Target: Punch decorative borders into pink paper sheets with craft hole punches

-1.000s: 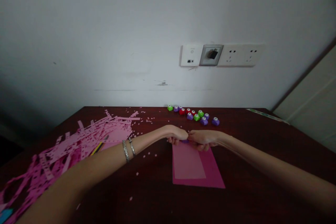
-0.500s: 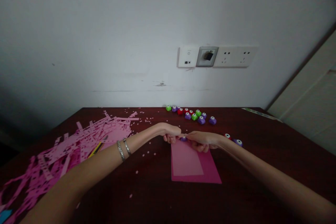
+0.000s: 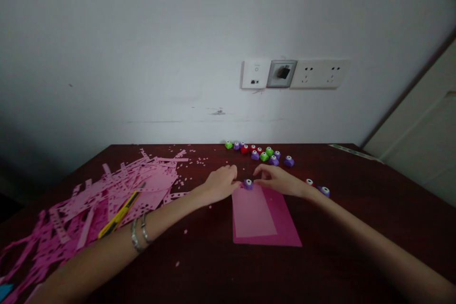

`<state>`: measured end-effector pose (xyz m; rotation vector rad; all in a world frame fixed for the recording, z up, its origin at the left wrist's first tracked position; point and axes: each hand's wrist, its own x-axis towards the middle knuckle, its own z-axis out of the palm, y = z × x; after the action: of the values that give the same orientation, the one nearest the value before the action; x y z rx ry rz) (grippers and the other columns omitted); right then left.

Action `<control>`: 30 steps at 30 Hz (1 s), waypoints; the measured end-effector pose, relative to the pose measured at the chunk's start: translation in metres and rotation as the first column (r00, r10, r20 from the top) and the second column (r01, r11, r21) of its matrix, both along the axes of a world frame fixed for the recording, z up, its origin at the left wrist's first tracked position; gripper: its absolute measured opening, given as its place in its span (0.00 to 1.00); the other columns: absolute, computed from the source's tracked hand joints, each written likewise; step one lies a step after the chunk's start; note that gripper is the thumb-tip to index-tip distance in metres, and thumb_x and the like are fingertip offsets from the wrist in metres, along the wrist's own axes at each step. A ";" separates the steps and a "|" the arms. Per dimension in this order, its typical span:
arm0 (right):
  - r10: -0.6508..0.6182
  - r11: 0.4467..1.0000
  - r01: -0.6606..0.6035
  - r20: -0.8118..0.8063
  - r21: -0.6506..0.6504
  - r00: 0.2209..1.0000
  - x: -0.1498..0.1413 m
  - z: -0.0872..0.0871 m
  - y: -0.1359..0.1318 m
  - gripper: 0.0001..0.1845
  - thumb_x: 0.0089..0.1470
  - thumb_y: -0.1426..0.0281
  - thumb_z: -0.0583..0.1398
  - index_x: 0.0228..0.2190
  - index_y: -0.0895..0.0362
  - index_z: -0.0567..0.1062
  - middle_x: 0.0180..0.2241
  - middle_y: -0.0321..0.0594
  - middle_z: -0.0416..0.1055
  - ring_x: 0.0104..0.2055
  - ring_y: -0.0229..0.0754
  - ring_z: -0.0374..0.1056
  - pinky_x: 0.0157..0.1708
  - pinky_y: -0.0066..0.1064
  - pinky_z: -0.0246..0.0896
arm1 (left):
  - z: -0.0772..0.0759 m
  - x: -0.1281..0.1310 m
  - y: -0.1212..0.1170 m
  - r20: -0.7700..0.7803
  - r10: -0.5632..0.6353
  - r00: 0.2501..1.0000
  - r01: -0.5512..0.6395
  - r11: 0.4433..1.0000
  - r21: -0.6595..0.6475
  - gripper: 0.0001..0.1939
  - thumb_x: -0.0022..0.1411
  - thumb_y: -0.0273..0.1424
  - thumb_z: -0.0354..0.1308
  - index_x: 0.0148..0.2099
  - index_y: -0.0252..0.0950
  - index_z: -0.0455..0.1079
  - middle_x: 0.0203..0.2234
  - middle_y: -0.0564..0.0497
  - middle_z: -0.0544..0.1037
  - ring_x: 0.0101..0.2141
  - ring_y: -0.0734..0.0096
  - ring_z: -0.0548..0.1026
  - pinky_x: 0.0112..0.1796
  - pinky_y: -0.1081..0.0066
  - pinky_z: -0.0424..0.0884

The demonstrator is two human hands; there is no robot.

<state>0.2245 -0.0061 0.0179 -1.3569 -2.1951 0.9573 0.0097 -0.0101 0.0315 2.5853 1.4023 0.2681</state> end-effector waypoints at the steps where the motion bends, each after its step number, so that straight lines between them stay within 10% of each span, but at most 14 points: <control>1: 0.030 0.998 -0.031 0.014 0.046 0.999 0.001 -0.003 0.001 0.16 0.51 0.63 0.58 0.39 0.60 0.69 0.24 0.34 0.64 0.23 0.33 0.59 0.21 0.24 0.52 | -0.004 0.002 -0.012 -0.052 -0.012 0.999 0.019 0.991 0.130 0.10 0.60 0.33 0.46 0.38 0.32 0.64 0.34 0.45 0.70 0.37 0.63 0.68 0.36 0.65 0.65; 4: 0.082 0.982 -0.091 0.059 0.165 0.995 0.001 -0.011 0.001 0.20 0.51 0.64 0.58 0.45 0.59 0.69 0.29 0.38 0.66 0.28 0.36 0.61 0.27 0.27 0.56 | -0.018 0.008 -0.047 -0.176 -0.080 0.981 0.128 0.952 0.280 0.13 0.63 0.31 0.43 0.43 0.30 0.65 0.39 0.41 0.70 0.44 0.55 0.66 0.43 0.59 0.62; 9: 0.133 0.947 -0.166 0.136 0.273 0.982 -0.004 -0.013 0.000 0.18 0.50 0.69 0.59 0.45 0.58 0.71 0.34 0.42 0.66 0.34 0.40 0.63 0.35 0.31 0.59 | -0.041 0.009 -0.081 -0.159 -0.164 0.974 0.192 0.965 0.179 0.30 0.63 0.46 0.42 0.60 0.32 0.52 0.59 0.34 0.54 0.58 0.43 0.49 0.52 0.52 0.53; 15: 0.149 0.933 -0.197 0.176 0.301 0.973 -0.006 -0.014 0.002 0.12 0.52 0.72 0.56 0.40 0.57 0.73 0.35 0.41 0.66 0.35 0.39 0.64 0.36 0.31 0.59 | -0.041 0.004 -0.085 -0.110 -0.223 0.969 0.215 0.973 -0.080 0.35 0.61 0.52 0.36 0.64 0.38 0.44 0.63 0.37 0.39 0.61 0.43 0.38 0.55 0.50 0.48; 30: -0.016 0.910 -0.074 0.215 0.407 0.977 0.009 -0.010 0.007 0.12 0.55 0.64 0.55 0.38 0.56 0.72 0.36 0.43 0.67 0.38 0.43 0.65 0.40 0.35 0.60 | -0.040 -0.003 -0.085 -0.082 -0.247 0.966 0.239 0.966 -0.094 0.34 0.62 0.52 0.35 0.65 0.40 0.43 0.63 0.41 0.36 0.61 0.46 0.33 0.57 0.51 0.43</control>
<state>0.2335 0.0011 0.0077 -1.2682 -2.4031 0.3279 0.0063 -0.0954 -0.0090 2.6952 1.0807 0.0515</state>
